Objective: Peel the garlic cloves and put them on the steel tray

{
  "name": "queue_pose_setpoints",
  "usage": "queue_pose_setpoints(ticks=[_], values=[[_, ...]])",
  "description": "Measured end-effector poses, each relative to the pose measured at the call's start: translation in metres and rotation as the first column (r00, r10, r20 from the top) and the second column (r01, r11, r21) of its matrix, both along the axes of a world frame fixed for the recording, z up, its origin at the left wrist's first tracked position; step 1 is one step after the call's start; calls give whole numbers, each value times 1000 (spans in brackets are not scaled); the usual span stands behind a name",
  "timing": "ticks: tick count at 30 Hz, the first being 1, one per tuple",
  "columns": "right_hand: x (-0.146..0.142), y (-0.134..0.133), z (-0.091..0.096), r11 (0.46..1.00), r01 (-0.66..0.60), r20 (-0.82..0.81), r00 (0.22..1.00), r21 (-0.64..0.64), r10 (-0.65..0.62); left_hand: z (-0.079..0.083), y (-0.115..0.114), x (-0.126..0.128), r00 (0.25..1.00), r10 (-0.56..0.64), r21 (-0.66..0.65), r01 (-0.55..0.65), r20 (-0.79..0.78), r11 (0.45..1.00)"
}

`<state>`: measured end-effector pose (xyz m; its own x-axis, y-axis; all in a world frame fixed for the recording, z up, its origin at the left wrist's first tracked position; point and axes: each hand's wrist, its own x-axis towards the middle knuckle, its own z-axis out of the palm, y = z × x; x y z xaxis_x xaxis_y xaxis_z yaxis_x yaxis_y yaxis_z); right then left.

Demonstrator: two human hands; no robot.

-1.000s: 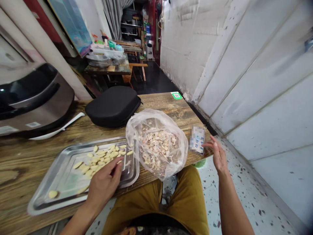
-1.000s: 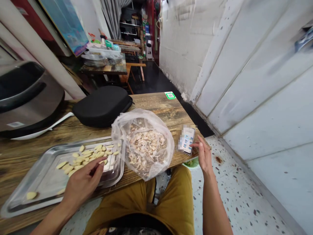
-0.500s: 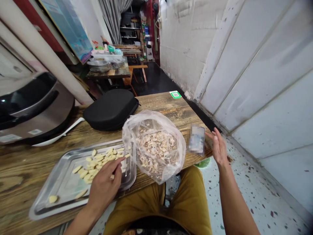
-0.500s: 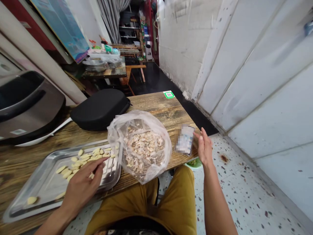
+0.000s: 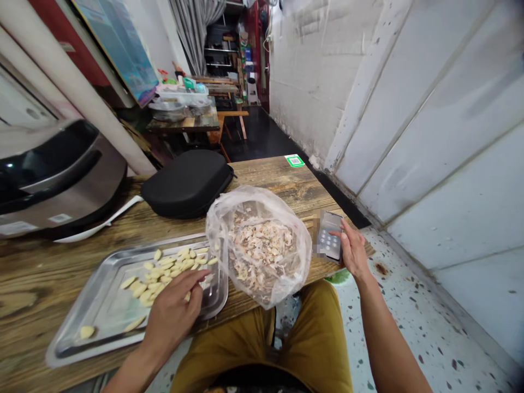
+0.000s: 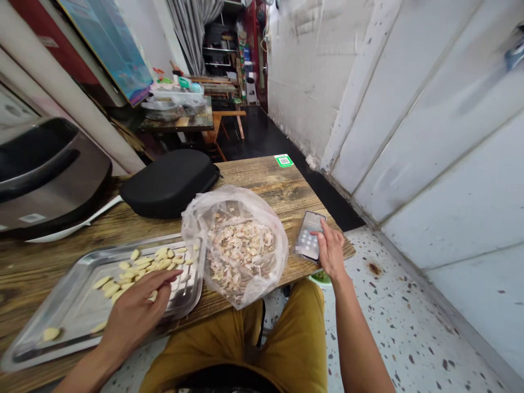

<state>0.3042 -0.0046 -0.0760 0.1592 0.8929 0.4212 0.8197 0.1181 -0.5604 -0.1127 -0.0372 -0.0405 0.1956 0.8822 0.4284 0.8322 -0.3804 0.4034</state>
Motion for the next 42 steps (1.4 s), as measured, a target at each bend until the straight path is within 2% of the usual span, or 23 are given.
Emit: queue_pose_setpoints(ticks=[6, 11, 17, 22, 27, 31, 34, 37, 39, 40, 42], values=[[-3, -5, 5, 997, 21, -42, 999, 75, -18, 0, 1, 0, 1000, 4, -17, -4, 7, 1000], [-4, -9, 5, 999, -3, -28, 1000, 38, 4, 0, 2, 1, 1000, -1, -6, 1, 0, 1000], [-4, -17, 3, 996, 1, -109, 994, 86, 9, 2, 2, 0, 1000, -5, -24, 6, 9, 1000], [-9, -22, -1, 999, -32, -88, 996, 35, 35, 2, 2, 0, 1000, -3, -16, 3, 8, 1000], [-13, -27, -2, 995, -45, -105, 993, 92, 55, 3, 2, 2, 1000, -6, -5, 6, 5, 1000], [-13, -30, -4, 996, -61, -58, 996, 60, 65, 4, -1, 1, 1000, 0, 3, 0, 17, 1000], [-15, -36, -1, 994, -38, -61, 997, 98, 44, 5, -1, 3, 999, 2, -20, -1, 42, 1000], [-33, -46, 15, 983, 4, -126, 992, 184, 19, 11, 1, 12, 997, -12, -73, 18, 81, 997], [-55, -51, 28, 975, -15, -169, 984, 222, 54, 16, 6, 24, 993, -69, -93, 79, 100, 993], [-68, -51, 35, 971, -61, -166, 981, 231, 101, 18, 10, 30, 989, -114, -95, 123, 98, 988], [-94, -45, 44, 950, -242, -87, 961, 200, 263, 21, 18, 44, 972, -225, -109, 232, 66, 967]])
